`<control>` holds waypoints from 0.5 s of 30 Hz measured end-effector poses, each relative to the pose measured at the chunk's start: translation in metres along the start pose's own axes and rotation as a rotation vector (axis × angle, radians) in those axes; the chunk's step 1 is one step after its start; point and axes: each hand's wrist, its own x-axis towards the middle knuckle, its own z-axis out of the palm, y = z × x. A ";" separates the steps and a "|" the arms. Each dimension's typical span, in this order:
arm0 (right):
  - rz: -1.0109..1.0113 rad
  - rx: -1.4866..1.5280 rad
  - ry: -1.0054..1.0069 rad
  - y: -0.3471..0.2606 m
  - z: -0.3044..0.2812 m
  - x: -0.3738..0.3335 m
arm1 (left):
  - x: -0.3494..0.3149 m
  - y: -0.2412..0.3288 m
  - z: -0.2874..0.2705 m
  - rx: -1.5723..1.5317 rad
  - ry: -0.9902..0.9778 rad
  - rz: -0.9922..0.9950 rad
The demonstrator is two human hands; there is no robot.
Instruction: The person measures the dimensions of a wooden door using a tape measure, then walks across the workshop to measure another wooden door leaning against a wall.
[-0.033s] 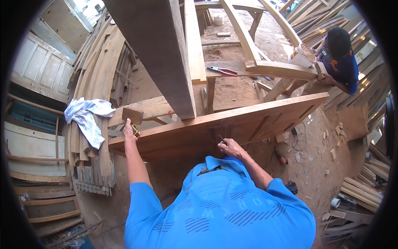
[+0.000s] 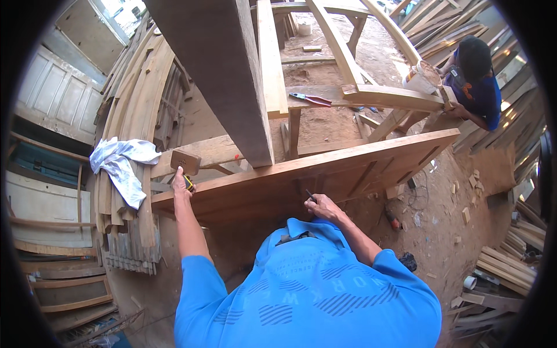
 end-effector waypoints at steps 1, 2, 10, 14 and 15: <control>0.001 -0.014 -0.001 0.006 0.001 0.002 | -0.001 -0.001 0.003 -0.021 -0.018 0.014; -0.006 -0.031 -0.017 0.003 0.002 0.001 | 0.002 -0.002 -0.004 -0.017 -0.019 0.045; 0.001 -0.066 -0.041 -0.004 0.012 0.001 | -0.014 -0.003 0.024 0.127 0.053 0.132; -0.007 -0.094 -0.059 -0.006 0.019 0.006 | -0.029 0.011 0.041 0.103 0.081 0.050; -0.017 -0.089 -0.053 -0.004 0.021 0.009 | -0.032 0.012 0.046 0.139 0.082 0.069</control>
